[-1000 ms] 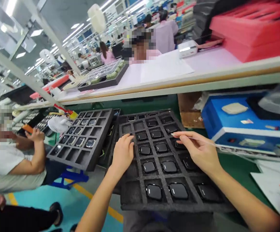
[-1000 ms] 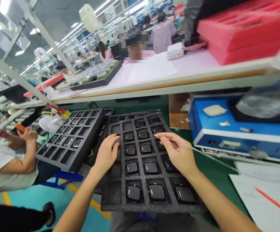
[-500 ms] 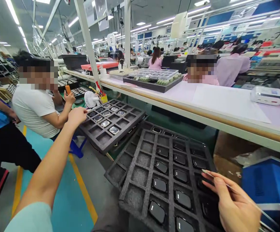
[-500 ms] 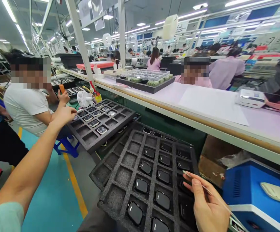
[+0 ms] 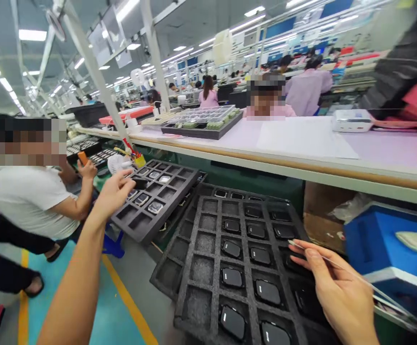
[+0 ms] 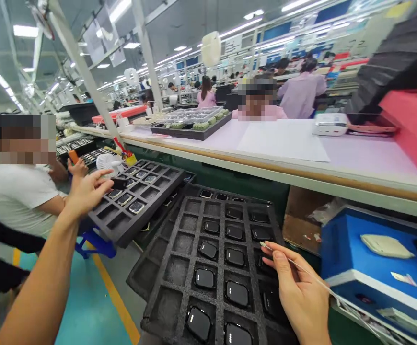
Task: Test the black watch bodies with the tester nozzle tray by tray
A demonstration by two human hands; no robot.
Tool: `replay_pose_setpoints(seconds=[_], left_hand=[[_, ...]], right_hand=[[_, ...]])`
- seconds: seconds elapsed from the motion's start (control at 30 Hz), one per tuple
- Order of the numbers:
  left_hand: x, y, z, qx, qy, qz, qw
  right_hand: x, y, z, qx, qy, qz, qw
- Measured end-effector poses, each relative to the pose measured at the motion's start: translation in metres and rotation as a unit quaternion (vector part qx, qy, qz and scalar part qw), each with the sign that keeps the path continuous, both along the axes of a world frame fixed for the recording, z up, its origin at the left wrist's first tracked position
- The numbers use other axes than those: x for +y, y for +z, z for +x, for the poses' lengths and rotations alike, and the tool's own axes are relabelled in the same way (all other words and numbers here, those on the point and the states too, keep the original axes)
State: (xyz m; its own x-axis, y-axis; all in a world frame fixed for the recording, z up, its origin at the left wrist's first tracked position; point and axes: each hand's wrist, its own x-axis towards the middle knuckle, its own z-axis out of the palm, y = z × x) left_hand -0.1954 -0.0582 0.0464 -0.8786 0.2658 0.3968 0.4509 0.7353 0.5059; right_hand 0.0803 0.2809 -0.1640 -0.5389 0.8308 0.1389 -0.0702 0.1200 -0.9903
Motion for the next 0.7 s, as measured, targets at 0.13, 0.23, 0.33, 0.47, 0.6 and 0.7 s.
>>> replay_pose_setpoints(seconds=[0.13,0.23,0.33,0.47,0.6,0.7], left_hand=[[0.126,-0.044,0.065,-0.212,-0.216,0.26,0.917],[0.203,-0.083,0.104,-0.394,-0.281,0.309,0.819],[0.243,-0.111,0.122,-0.507,-0.302,0.313,0.744],[0.25,-0.133,0.126,-0.543,-0.327,0.31,0.708],[0.245,-0.144,0.126,-0.481,-0.325,0.297,0.758],[0.245,-0.147,0.128,-0.46,-0.348,0.265,0.773]], right_hand=[[0.0,0.013,-0.004,0.07,-0.014,0.01,0.997],[0.005,0.021,-0.007,0.115,-0.019,0.031,0.993],[0.008,0.019,-0.009,0.145,-0.033,0.052,0.988],[0.006,0.011,-0.005,0.148,-0.013,0.115,0.982],[0.006,0.009,-0.002,0.147,-0.004,0.151,0.978],[0.006,0.009,-0.002,0.153,-0.006,0.132,0.979]])
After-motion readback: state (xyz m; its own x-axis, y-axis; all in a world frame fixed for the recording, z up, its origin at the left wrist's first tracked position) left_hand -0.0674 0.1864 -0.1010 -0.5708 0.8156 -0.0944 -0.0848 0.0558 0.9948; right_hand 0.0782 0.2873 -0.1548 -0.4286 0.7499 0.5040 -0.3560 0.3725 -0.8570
